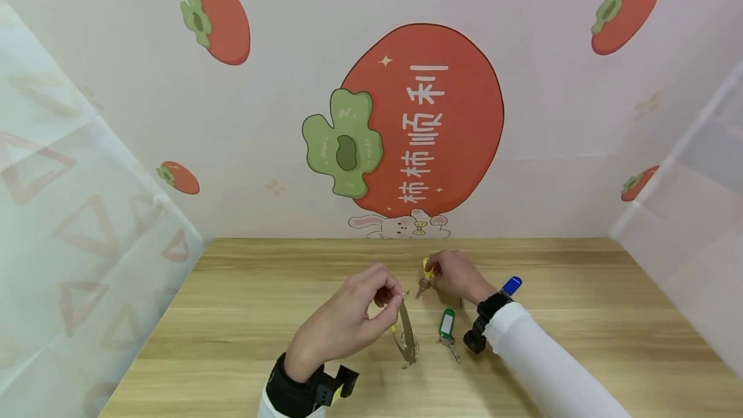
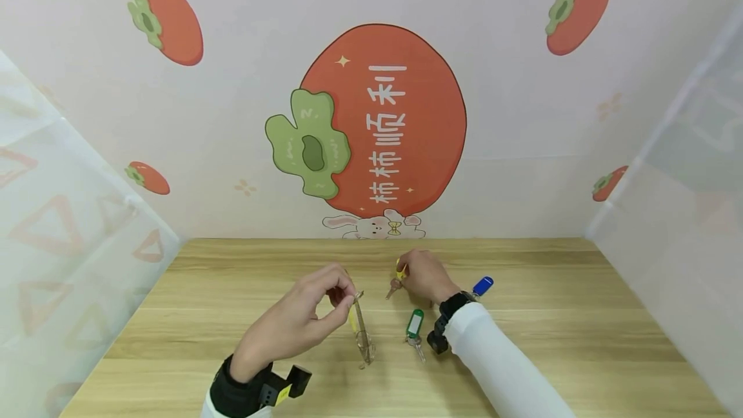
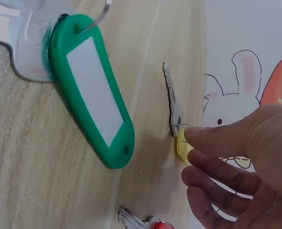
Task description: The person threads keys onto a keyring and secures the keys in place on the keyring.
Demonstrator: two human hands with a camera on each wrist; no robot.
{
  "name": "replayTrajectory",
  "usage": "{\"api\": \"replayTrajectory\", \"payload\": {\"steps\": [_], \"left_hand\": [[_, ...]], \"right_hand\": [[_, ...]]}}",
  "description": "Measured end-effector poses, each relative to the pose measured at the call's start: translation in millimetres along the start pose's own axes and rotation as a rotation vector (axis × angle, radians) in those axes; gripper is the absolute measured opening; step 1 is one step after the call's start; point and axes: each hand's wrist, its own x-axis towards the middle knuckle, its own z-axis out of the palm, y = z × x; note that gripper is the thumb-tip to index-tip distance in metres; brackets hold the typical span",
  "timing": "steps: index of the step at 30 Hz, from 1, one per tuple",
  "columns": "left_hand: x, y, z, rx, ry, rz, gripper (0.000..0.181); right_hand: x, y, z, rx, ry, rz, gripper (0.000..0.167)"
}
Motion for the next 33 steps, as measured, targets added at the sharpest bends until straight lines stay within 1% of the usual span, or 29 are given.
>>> {"api": "replayTrajectory", "payload": {"steps": [5,12,17,21,33], "left_hand": [[1.4,0.9,0.5,-0.007,-0.004,0.001,0.011],[1.2,0.6,1.0,-0.01,-0.01,-0.002,0.011],[0.2,-0.6,1.4,-0.009,-0.014,-0.007,0.01],[-0.2,-1.4,2.2,-0.008,-0.013,-0.003,0.011],[0.5,-0.5,2.0,-0.005,-0.015,-0.006,0.011]], "right_hand": [[2.2,0.3,4.0,-0.014,0.002,0.007,0.008],[2.6,-0.3,5.5,-0.007,0.008,-0.006,0.012],[3.7,-0.1,5.5,0.017,0.008,0.018,0.014],[3.8,0.9,6.7,0.008,0.008,0.025,0.013],[2.9,2.4,8.2,-0.005,0.021,0.006,0.013]]}}
